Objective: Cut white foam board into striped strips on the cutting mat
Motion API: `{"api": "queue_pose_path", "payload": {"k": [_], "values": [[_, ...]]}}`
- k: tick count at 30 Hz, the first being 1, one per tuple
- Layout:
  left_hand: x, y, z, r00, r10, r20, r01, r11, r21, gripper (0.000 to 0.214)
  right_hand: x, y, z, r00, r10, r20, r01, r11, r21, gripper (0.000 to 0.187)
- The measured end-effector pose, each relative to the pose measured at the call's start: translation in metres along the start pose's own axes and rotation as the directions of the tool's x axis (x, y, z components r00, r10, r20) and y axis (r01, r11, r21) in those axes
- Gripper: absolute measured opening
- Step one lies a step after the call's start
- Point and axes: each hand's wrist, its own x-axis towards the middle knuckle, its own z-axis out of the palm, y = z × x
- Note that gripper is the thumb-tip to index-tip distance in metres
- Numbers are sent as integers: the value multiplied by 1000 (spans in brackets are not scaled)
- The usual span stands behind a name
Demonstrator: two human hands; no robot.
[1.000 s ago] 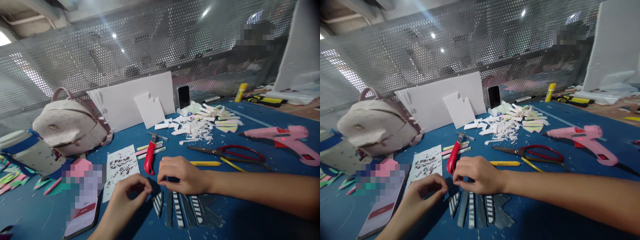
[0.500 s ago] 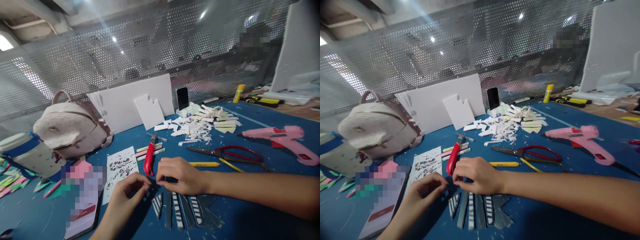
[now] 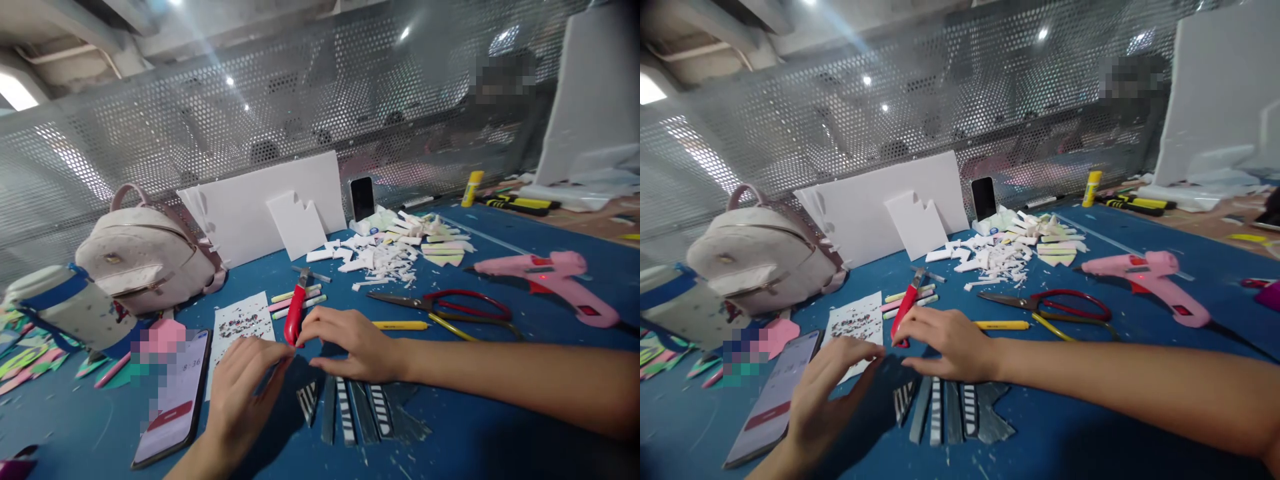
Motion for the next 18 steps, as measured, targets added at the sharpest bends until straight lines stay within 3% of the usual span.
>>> {"api": "queue_pose_path", "payload": {"k": [9,13,18], "values": [[-2,12,14,999,-33,1,33,999,-8,19,0,0,0,990,-121,-76,115,990,-75,12],[-4,15,14,999,-23,27,24,999,-33,20,-1,2,1,991,-101,-84,95,992,-83,13],[-8,12,13,994,74,77,-66,993,-99,21,-1,4,3,994,-46,-102,39,997,-74,15]]}}
